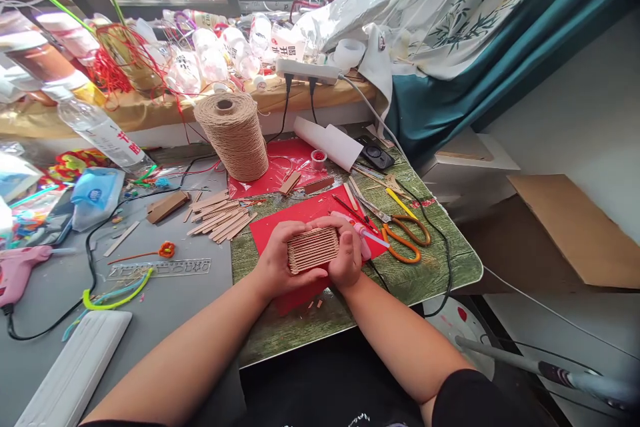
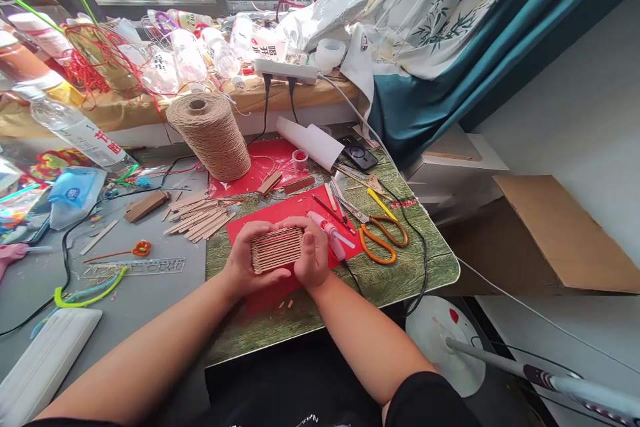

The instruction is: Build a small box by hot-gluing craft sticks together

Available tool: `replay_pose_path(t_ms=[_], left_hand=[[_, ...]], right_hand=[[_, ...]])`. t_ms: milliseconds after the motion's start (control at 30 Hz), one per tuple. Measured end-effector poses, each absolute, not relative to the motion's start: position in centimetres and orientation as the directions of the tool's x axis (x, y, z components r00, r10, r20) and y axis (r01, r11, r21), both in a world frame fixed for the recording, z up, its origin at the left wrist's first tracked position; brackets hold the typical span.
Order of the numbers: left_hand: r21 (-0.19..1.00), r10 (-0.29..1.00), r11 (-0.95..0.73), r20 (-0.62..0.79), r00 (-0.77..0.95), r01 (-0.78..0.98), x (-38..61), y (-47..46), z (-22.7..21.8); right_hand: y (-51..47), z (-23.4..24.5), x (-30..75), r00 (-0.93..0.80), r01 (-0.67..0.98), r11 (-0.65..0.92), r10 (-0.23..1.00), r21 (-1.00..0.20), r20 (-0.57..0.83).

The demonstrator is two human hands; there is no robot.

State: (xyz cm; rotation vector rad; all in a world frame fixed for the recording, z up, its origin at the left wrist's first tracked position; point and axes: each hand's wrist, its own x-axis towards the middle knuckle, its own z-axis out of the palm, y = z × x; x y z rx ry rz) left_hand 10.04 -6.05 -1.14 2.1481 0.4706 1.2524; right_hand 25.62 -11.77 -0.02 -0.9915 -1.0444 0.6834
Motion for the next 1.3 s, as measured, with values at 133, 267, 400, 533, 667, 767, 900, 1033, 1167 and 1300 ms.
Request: replay_pose_path(t_ms=[133,267,400,533,667,767,900,1033,1167,1300], left_hand=[[0.665,0.579,-0.746,0.665,0.471,-0.021,9.8,-6.0,-1.2],[0.646,0.516,-0.762,0.656,0.551,-0.055,9.3,-5.5,-0.2],[0.608,0.45,-0.793,0.637,0.626,-0.048,9.1,-4.8,0.5],[0.667,0.486,-0.74,0.619,0.617,-0.086,9.2,-4.8,0.3],[0.68,0.493,-0.727,0.611,0.619,-0.092,9.3,-4.8,0.3],[0.677,0.49,-0.73,0.618,0.615,-0.098,9.3,-4.8,0.5],[0.678,0.491,-0.728,0.621,0.611,-0.103,9.4,-4.8,0.7],[0.708,0.533,-0.7,0.602,0.595,-0.09,9.2,-4.5,0.5],[0.704,0.563,-0.708,0.614,0.554,-0.061,8.8,-4.2,0.2],[0.708,0.575,-0.704,0.613,0.541,-0.054,8.8,-4.3,-0.1]], right_hand=[[-11.9,0.1,25.7,0.365,-0.017,0.437,0.84,-0.899,0.401],[-11.9,0.1,25.8,0.37,-0.066,0.462,0.835,-0.885,0.408],[-11.8,-0.1,26.0,0.385,-0.039,0.446,0.832,-0.894,0.399],[-11.8,-0.2,26.1,0.415,0.009,0.386,0.838,-0.922,0.355],[-11.7,-0.2,26.0,0.436,0.044,0.382,0.824,-0.923,0.361],[-11.8,-0.1,25.9,0.445,0.073,0.386,0.813,-0.92,0.377],[-11.8,-0.1,26.0,0.436,0.057,0.397,0.815,-0.916,0.381],[-11.5,-0.3,25.8,0.387,-0.028,0.377,0.858,-0.926,0.338],[-10.9,-0.7,25.5,0.335,-0.118,0.363,0.891,-0.924,0.307],[-10.6,-1.2,25.7,0.284,-0.144,0.37,0.904,-0.918,0.32]])
